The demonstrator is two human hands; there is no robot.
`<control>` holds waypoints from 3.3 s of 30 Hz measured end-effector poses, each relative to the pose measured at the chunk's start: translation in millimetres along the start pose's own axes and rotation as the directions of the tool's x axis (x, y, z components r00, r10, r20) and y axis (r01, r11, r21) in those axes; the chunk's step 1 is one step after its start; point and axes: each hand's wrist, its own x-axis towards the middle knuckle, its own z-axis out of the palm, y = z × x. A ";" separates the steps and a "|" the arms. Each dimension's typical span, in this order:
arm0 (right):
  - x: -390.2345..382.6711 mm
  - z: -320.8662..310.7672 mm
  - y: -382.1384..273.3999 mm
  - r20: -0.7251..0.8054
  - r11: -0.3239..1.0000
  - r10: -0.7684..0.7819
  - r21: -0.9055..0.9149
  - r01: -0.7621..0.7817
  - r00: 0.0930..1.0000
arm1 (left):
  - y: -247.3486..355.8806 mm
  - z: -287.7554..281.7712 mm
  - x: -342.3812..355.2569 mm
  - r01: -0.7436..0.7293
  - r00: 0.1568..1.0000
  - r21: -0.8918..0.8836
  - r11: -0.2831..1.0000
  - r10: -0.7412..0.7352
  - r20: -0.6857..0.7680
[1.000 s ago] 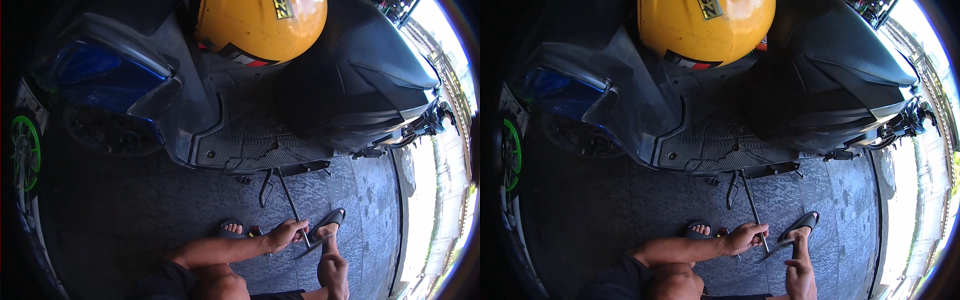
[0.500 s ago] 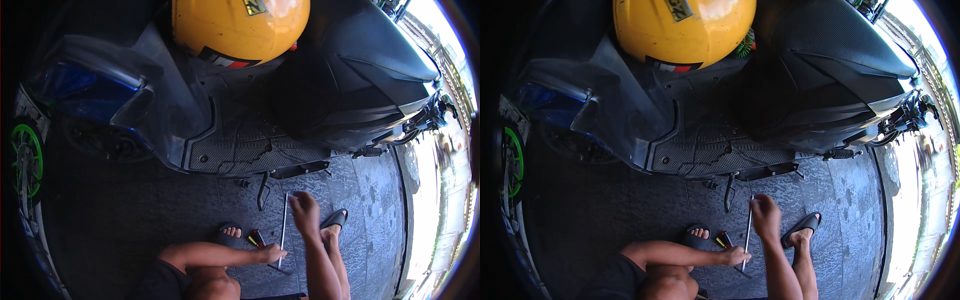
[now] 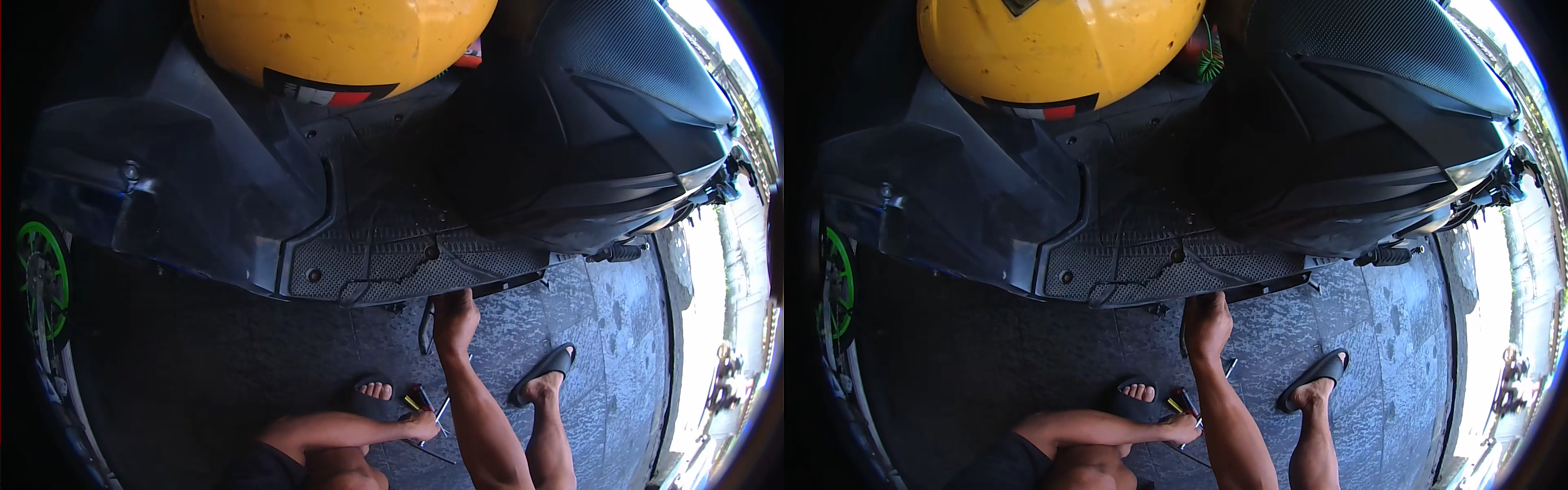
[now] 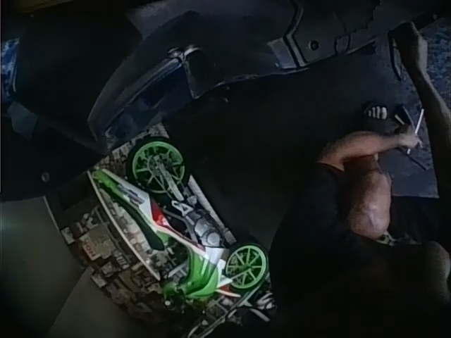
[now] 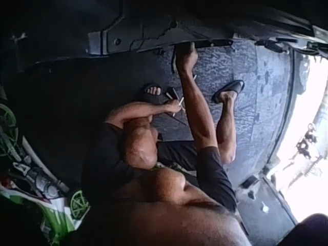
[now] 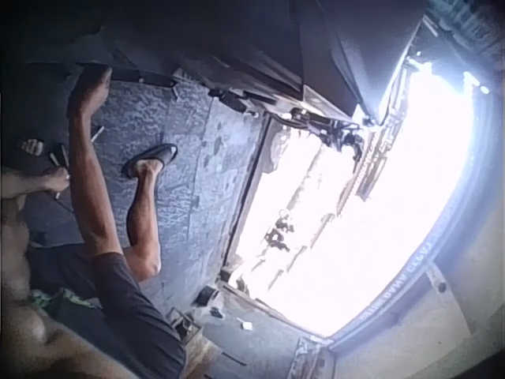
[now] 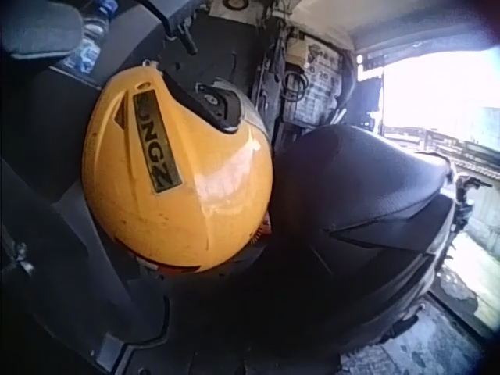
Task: Remove and inspect plastic components and footrests of a scooter for maintenance.
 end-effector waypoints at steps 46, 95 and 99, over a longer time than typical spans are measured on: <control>62.2 -57.9 6.5 0.406 0.954 -0.092 0.299 -0.037 0.909 | 83.7 -220.8 -11.8 -0.577 0.807 -0.793 -0.196 -0.286 -0.516; -142.2 -98.3 129.3 0.065 0.788 0.490 -0.460 -0.410 0.869 | 74.8 -224.0 -1.4 -0.459 0.874 -0.817 -0.349 -0.012 -0.485; -64.8 -85.1 69.8 -0.039 0.969 0.244 -0.025 -0.245 0.969 | 72.8 -217.2 -15.7 -0.530 0.846 -0.834 -0.154 -0.152 -0.510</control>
